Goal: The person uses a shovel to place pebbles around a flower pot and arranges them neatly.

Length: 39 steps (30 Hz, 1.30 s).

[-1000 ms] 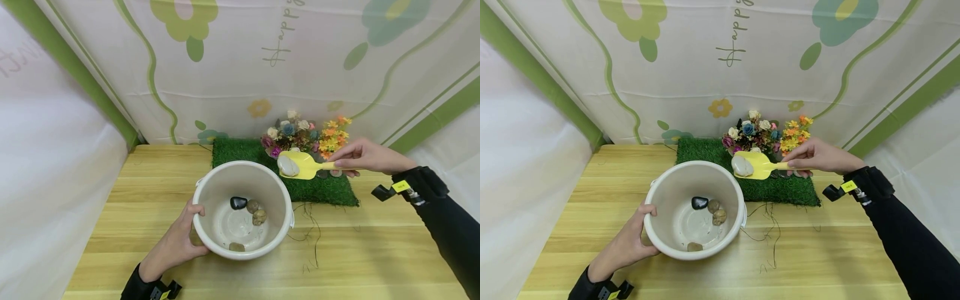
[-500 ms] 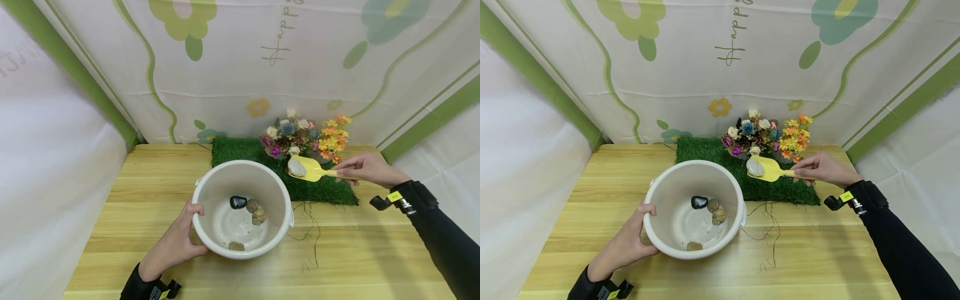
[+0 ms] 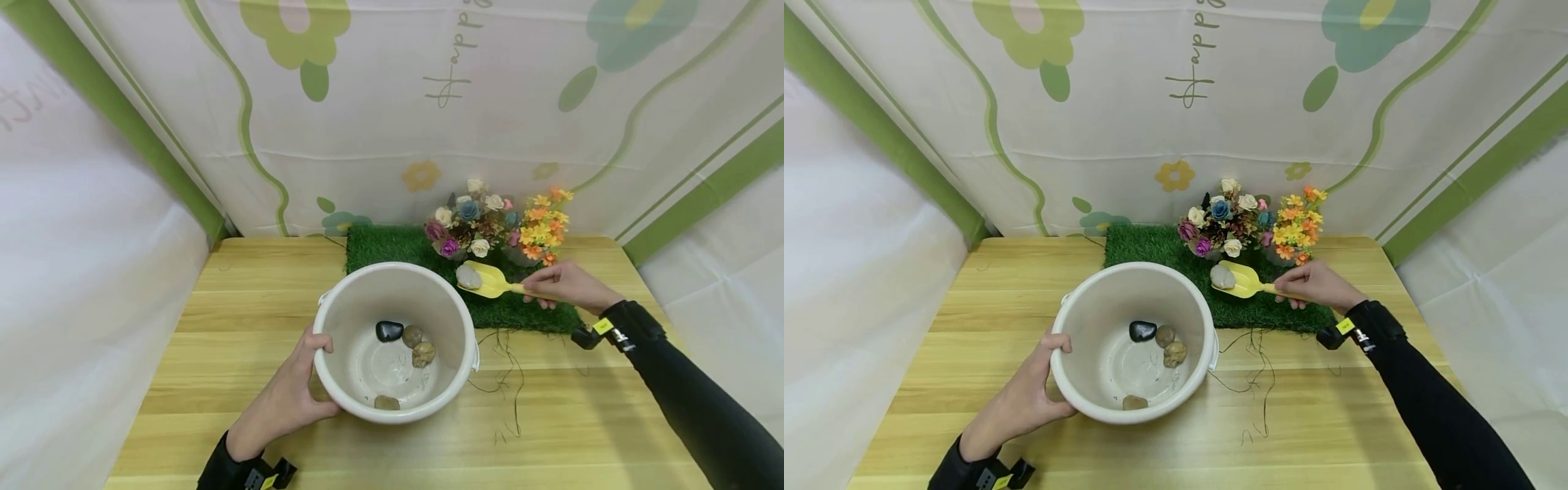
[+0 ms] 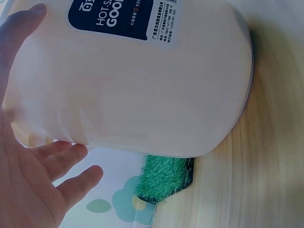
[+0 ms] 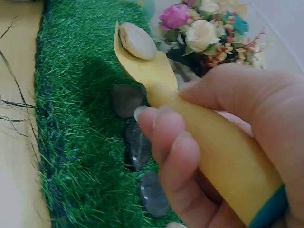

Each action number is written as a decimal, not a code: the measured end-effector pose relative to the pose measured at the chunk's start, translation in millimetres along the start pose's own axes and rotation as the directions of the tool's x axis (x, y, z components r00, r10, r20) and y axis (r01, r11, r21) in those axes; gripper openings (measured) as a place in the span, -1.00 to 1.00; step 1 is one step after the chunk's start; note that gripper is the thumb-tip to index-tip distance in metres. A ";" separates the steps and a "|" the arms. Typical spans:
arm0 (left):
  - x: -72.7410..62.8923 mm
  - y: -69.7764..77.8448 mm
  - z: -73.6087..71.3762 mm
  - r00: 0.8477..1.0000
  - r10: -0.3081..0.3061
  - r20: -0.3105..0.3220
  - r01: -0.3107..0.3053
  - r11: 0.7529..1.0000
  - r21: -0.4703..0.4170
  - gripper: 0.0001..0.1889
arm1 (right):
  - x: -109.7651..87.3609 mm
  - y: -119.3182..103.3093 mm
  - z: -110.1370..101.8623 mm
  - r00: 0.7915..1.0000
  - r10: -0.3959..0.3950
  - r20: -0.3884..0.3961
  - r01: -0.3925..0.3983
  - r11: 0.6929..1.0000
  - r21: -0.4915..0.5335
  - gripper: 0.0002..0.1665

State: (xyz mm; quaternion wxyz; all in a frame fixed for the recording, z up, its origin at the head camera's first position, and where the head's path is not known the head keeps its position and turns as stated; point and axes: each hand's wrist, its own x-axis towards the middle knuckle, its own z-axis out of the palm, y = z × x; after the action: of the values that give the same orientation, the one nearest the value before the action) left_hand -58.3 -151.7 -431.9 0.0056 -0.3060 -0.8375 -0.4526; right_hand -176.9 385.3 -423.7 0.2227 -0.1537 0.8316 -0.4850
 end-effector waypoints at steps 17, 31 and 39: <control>0.1 0.1 -0.1 1.000 -0.006 0.002 0.006 1.000 0.006 -0.19 | 17.5 -5.3 15.6 0.992 0.095 -0.085 -0.096 0.995 -0.013 -0.59; 0.7 -0.2 0.1 1.000 0.002 -0.007 -0.002 1.000 0.004 -0.18 | 23.9 -12.8 20.3 0.992 0.056 -0.113 -0.067 0.994 -0.089 -0.64; 1.0 -0.3 0.4 1.000 0.001 -0.005 -0.001 1.000 0.014 -0.19 | 19.2 -15.8 15.7 0.990 0.084 -0.117 -0.097 0.989 -0.108 -0.66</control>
State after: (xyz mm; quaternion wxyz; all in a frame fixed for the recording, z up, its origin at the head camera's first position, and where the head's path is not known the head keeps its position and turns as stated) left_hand -59.2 -151.0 -432.1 0.0099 -0.3055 -0.8405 -0.4474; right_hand -184.5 357.1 -420.8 0.1882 -0.1008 0.8752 -0.4341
